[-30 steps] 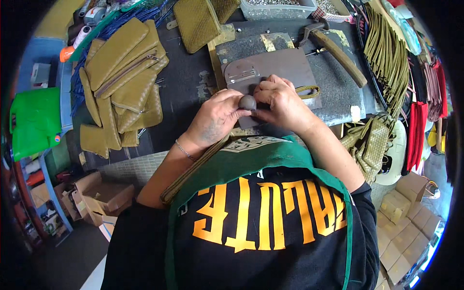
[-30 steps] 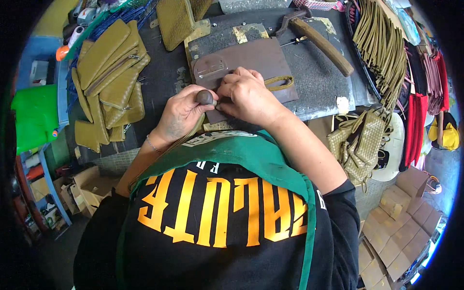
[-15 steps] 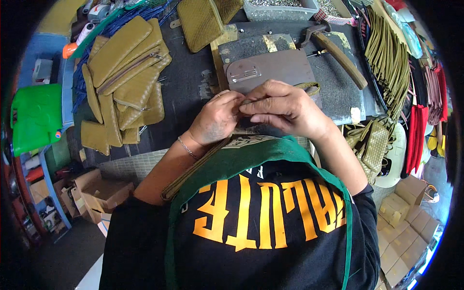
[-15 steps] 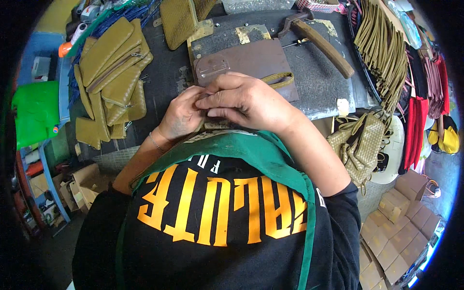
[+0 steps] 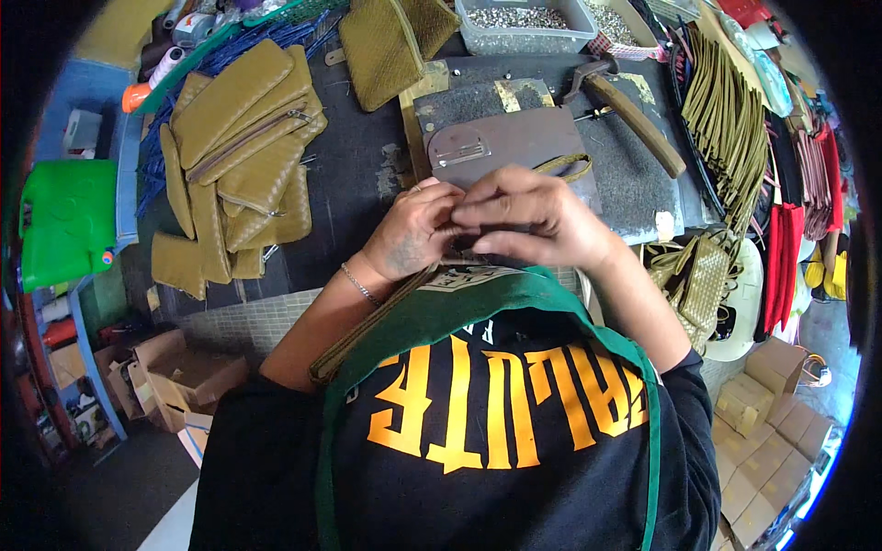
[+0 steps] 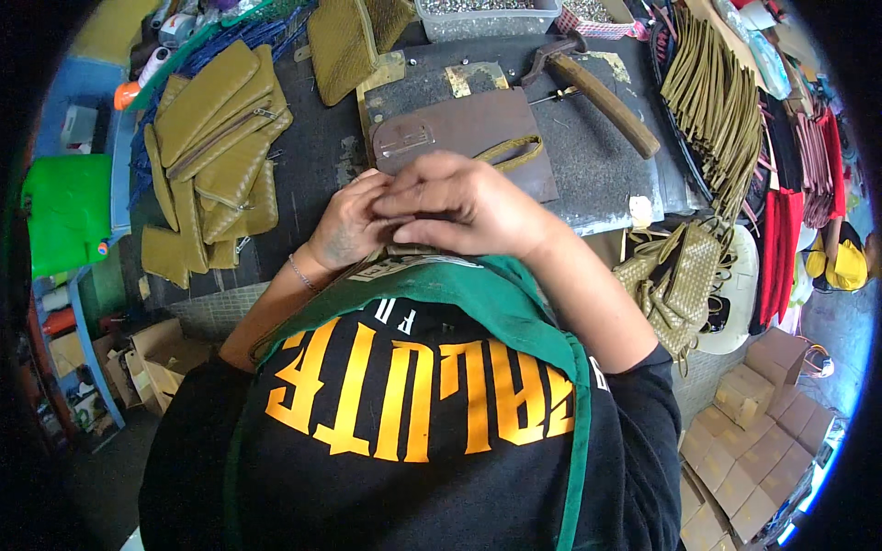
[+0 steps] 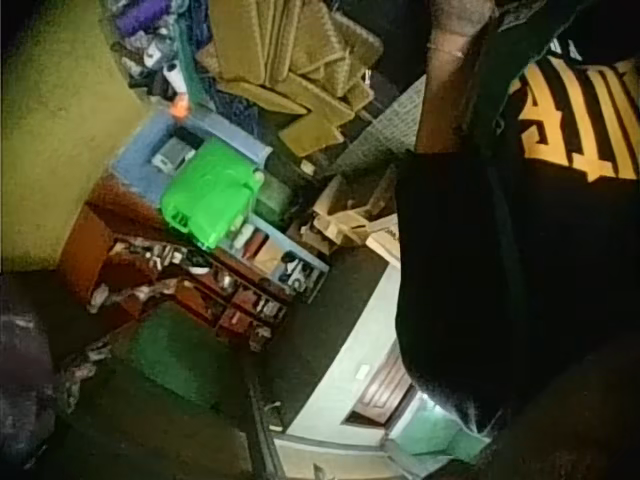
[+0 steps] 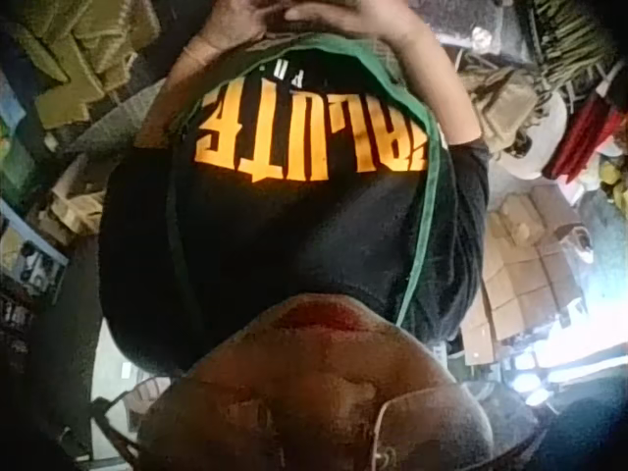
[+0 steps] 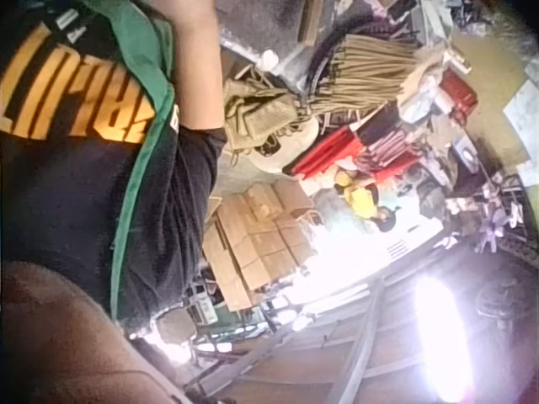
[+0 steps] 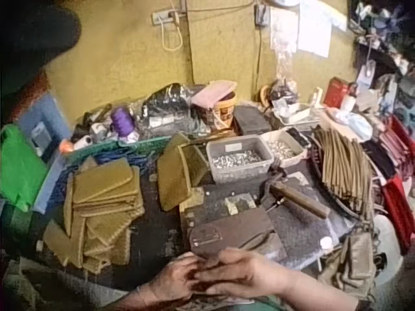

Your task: The person attaches metal hardware and leather straps to a leather bag component using a hammer and a punch tool, repeating the process on multiple straps and then placing the finished component aside.

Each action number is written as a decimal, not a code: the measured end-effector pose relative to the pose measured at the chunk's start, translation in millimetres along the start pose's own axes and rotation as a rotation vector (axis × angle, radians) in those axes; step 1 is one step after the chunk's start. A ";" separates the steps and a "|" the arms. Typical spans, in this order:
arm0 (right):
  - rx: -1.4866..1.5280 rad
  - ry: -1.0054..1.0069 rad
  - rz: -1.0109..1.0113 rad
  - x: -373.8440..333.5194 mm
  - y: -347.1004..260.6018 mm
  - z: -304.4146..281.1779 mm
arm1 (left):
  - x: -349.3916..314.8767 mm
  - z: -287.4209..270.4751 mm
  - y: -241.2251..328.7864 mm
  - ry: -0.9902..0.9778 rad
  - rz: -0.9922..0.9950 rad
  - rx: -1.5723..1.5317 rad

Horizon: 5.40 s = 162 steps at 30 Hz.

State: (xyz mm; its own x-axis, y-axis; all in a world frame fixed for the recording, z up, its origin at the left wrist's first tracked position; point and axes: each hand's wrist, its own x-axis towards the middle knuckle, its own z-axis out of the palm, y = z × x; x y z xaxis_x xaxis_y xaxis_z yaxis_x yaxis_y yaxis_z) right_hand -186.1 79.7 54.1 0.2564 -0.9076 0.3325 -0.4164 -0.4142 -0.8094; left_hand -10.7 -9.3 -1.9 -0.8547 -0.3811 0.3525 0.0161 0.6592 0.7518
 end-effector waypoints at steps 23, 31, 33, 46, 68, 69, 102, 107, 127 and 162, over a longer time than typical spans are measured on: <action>-0.050 0.946 0.591 -48.4 -1.0 -100.3 | 3.4 5.1 10.1 0.024 -0.050 0.028; -0.563 -0.032 0.444 -45.8 -87.1 -26.6 | 3.7 5.8 2.5 -0.026 -0.003 0.091; -0.555 -0.017 0.362 -35.6 -89.7 -24.8 | -2.5 8.4 -8.6 -0.050 0.000 0.117; -0.558 -0.055 0.334 -28.5 -90.6 -31.1 | 1.1 3.0 7.7 0.006 -0.017 0.036; -0.697 0.515 0.289 -38.2 -43.0 -76.0 | -3.0 4.9 6.0 0.018 -0.060 0.104; -0.807 0.512 0.370 -40.7 -26.1 -87.2 | -2.1 3.3 6.3 -0.007 -0.095 0.096; -1.144 0.661 0.187 -41.2 101.7 -113.2 | -19.5 -2.7 0.0 0.202 -0.660 -0.715; -0.680 0.008 -0.036 11.0 6.4 -9.0 | -11.5 -12.7 13.4 0.232 -0.614 -0.886; 0.263 -0.356 0.086 28.0 26.2 -18.6 | -4.9 -14.5 30.1 0.108 -0.669 -1.374; -0.006 -0.229 0.299 -6.1 -21.8 7.1 | -7.1 -31.1 55.5 -0.188 -0.465 -0.264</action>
State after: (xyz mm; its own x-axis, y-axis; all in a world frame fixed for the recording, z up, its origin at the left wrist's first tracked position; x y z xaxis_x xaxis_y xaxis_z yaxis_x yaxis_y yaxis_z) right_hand -172.4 94.8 66.3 0.3105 -0.9499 -0.0358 -0.5072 -0.1338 -0.8514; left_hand 12.5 9.9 54.6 -0.8801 -0.4547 -0.1366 -0.2761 0.2561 0.9264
